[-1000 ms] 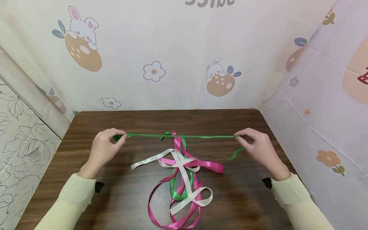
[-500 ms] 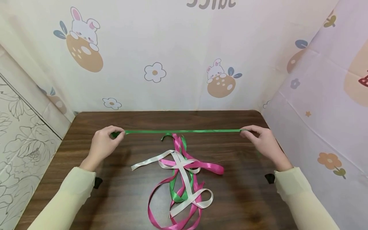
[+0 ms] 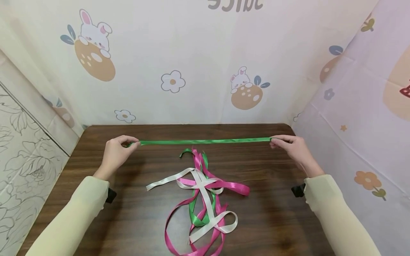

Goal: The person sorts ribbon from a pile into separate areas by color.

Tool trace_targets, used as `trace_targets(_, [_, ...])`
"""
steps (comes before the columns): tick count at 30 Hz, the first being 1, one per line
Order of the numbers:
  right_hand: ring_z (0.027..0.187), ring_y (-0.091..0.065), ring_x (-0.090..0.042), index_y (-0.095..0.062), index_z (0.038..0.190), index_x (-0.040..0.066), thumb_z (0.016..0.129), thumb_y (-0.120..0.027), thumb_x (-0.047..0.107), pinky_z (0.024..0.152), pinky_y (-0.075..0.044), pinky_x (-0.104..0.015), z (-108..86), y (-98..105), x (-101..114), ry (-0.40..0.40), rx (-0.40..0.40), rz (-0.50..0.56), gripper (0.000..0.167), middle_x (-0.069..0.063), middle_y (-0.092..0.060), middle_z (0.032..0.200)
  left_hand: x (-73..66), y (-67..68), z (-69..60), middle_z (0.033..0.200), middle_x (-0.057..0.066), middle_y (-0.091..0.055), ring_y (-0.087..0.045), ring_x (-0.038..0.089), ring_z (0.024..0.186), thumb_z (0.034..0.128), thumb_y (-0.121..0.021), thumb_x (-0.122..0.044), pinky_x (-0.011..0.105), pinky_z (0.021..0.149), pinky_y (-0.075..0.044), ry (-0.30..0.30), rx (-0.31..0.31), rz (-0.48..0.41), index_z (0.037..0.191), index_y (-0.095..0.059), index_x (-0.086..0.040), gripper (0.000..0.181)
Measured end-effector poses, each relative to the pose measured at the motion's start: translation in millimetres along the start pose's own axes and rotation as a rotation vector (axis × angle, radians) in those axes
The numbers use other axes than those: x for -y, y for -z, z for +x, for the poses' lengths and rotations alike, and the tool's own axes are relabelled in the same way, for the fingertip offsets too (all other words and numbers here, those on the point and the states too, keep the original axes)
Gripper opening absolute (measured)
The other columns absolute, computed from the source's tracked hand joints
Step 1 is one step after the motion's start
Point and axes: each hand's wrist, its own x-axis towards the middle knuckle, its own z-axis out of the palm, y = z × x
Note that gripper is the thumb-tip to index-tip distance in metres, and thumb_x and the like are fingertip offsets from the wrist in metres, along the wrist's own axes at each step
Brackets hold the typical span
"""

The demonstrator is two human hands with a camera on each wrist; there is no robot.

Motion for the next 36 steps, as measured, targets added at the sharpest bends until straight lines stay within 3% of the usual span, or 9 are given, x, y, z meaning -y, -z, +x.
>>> trace_targets(7, [0.087, -0.073, -0.002, -0.074, 0.121, 0.008, 0.097, -0.074, 0.029, 0.081, -0.058, -0.016, 17.8, 5, -8, -0.034, -0.01, 0.278, 0.032, 0.012, -0.079, 0.092, 5.9, -3.6, 11.5, 0.104, 0.012, -0.08, -0.055, -0.006, 0.078, 0.0934, -0.078, -0.03, 0.011, 0.069, -0.043, 0.049, 0.025, 0.0, 0.102, -0.081, -0.012, 0.02])
trace_targets(10, [0.086, -0.073, -0.001, -0.074, 0.121, 0.008, 0.096, -0.074, 0.027, 0.08, -0.058, -0.015, 21.2, 7, -9, -0.044, -0.004, 0.319, 0.032, 0.012, -0.079, 0.092, 7.8, -4.0, 16.5, 0.108, 0.012, -0.079, -0.055, -0.007, 0.079, 0.0937, -0.078, -0.03, 0.011, 0.069, -0.043, 0.057, 0.037, -0.008, 0.105, -0.081, -0.011, 0.022])
trace_targets(17, [0.083, -0.074, -0.001, -0.078, 0.114, 0.016, 0.096, -0.074, 0.024, 0.079, -0.057, -0.014, 33.1, 10, -13, -0.096, -0.028, 0.409, 0.02, 0.014, -0.079, 0.087, 11.1, -5.5, 28.3, 0.109, 0.017, -0.078, -0.059, 0.015, 0.079, 0.0981, -0.072, -0.028, 0.017, 0.067, -0.044, 0.113, 0.093, -0.017, 0.115, -0.078, -0.009, 0.026])
trace_targets(26, [0.078, -0.071, 0.003, -0.079, 0.102, 0.025, 0.096, -0.075, 0.028, 0.075, -0.057, -0.014, 50.6, 4, -18, -0.165, -0.086, 0.352, 0.008, 0.019, -0.076, 0.079, 20.8, -12.4, 42.4, 0.124, 0.016, -0.07, -0.056, 0.019, 0.091, 0.1019, -0.065, -0.037, 0.025, 0.074, -0.047, 0.276, 0.174, -0.081, 0.128, -0.072, -0.009, 0.039])
trace_targets(36, [0.073, -0.069, 0.002, -0.078, 0.091, 0.026, 0.096, -0.074, 0.022, 0.071, -0.057, -0.013, 72.6, -1, -27, -0.212, -0.136, 0.357, 0.008, 0.018, -0.075, 0.074, 24.0, -20.7, 57.7, 0.116, 0.021, -0.074, -0.058, 0.022, 0.086, 0.0988, -0.07, -0.028, 0.026, 0.072, -0.046, 0.235, 0.141, -0.029, 0.121, -0.075, -0.005, 0.033])
